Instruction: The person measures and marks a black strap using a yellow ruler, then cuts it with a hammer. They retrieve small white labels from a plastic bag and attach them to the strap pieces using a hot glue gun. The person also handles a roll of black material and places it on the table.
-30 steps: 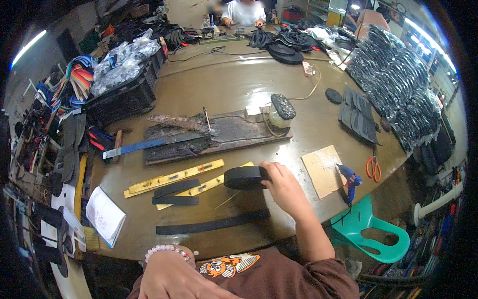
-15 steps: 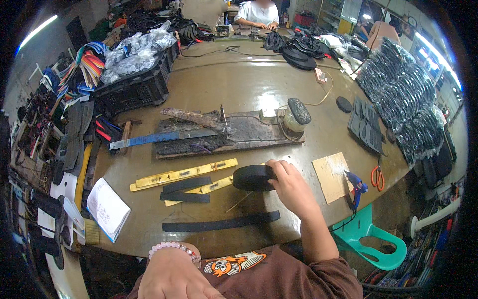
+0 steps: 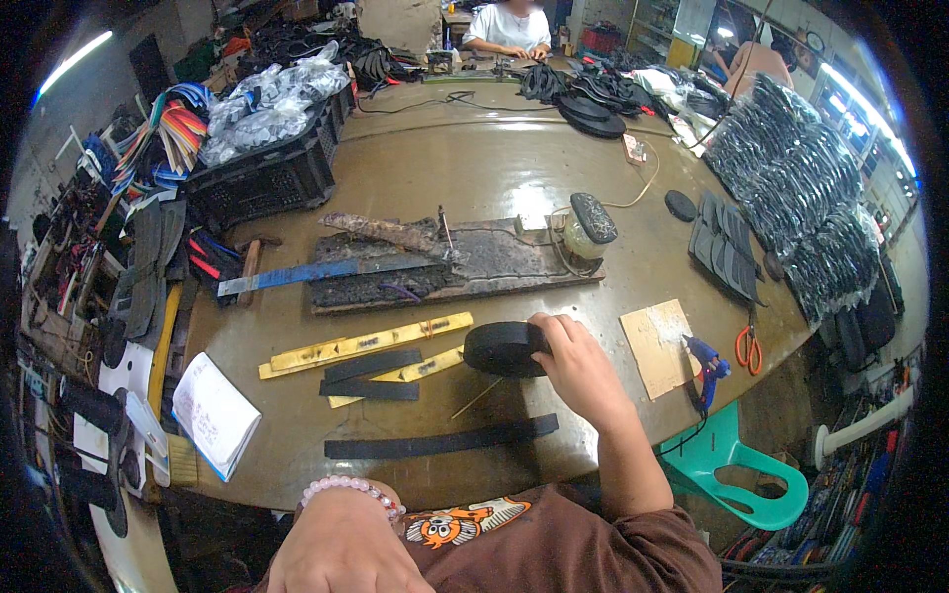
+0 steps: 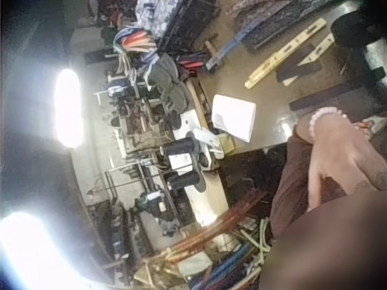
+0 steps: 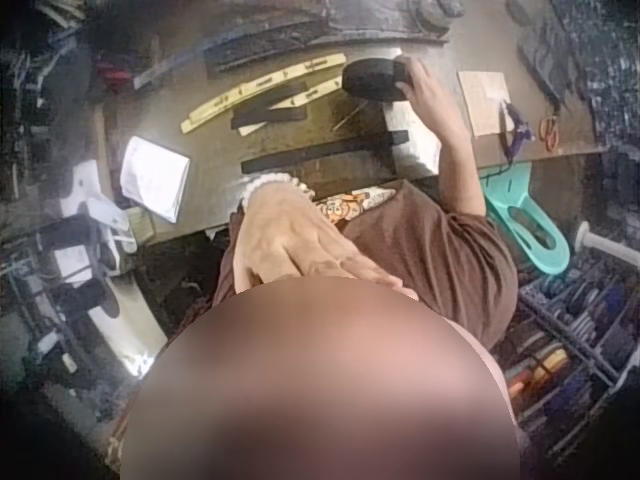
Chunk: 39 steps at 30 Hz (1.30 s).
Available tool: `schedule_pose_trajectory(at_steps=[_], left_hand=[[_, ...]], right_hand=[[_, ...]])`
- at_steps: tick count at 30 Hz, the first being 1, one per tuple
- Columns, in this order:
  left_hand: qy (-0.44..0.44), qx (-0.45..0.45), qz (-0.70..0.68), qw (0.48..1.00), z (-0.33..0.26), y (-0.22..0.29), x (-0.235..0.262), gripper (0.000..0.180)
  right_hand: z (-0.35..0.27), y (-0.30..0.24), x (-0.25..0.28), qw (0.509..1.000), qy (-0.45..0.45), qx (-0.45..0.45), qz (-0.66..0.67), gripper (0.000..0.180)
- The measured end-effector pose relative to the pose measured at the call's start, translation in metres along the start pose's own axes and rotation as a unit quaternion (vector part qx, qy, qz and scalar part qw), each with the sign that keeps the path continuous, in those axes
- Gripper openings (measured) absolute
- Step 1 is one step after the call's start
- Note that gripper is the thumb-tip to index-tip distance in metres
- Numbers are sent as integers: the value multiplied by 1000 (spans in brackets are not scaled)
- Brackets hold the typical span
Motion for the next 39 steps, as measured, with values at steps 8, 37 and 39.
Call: schedule_pose_trajectory(at_steps=[8, 37, 39], left_hand=[[4, -3, -32, 999, 13, 2, -3, 77], [15, 8, -44, 999, -4, -3, -10, 77], [23, 5, -45, 999, -6, -5, -8, 77]], right_hand=[[0, -5, -3, 1000, -7, 4, 4, 42], [-2, -6, -3, 1000, 2, 6, 7, 41], [-2, -6, -3, 1000, 2, 7, 10, 41]])
Point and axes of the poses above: each hand's wrist, its own z-axis towards the middle knuckle, its own x-axis out of the back of the hand, y = z × x, the point moved 9 cm from there along z, towards the middle knuckle, and after that the axes turned 5 degrees about y, right-handed, at the moved point
